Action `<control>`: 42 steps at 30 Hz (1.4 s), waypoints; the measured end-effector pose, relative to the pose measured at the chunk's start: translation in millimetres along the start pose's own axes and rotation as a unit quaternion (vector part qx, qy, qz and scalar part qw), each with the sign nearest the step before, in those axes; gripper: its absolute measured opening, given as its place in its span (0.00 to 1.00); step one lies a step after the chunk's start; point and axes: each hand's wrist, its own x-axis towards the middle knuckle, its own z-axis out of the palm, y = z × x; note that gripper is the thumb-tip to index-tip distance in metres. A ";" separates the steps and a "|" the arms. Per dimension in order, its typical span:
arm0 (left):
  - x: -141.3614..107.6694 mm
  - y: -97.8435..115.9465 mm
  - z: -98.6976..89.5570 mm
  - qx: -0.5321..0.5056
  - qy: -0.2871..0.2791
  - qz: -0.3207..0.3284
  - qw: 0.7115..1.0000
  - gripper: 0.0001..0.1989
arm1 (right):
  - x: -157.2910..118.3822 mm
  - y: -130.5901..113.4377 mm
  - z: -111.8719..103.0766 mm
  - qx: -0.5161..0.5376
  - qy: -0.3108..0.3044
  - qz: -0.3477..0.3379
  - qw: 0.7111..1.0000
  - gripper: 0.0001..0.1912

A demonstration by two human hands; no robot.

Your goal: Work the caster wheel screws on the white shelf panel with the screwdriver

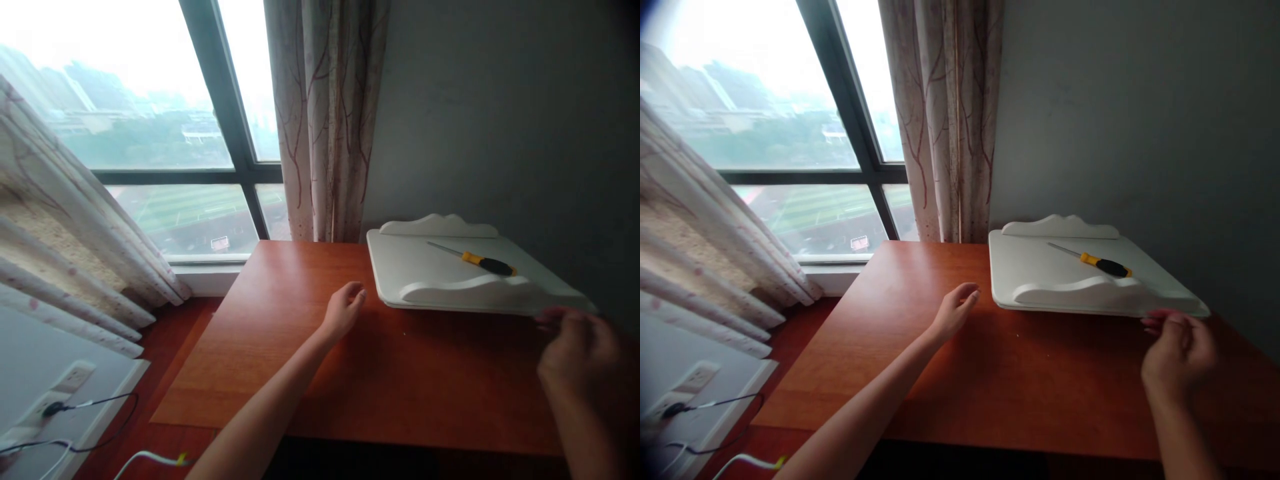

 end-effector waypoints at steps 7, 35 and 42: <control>-25.5 1.3 -35.4 -0.057 -0.025 -0.025 0.998 0.20 | -133.9 -76.7 34.7 0.068 -0.424 0.002 0.903 0.24; -46.6 -4.9 -47.0 -0.015 -0.052 -0.014 0.998 0.17 | -225.3 -78.9 106.4 0.012 -0.560 -0.161 0.812 0.19; -47.9 -8.3 -48.7 0.041 -0.054 0.002 0.998 0.17 | -224.1 -84.9 104.3 0.059 -0.562 -0.114 0.817 0.19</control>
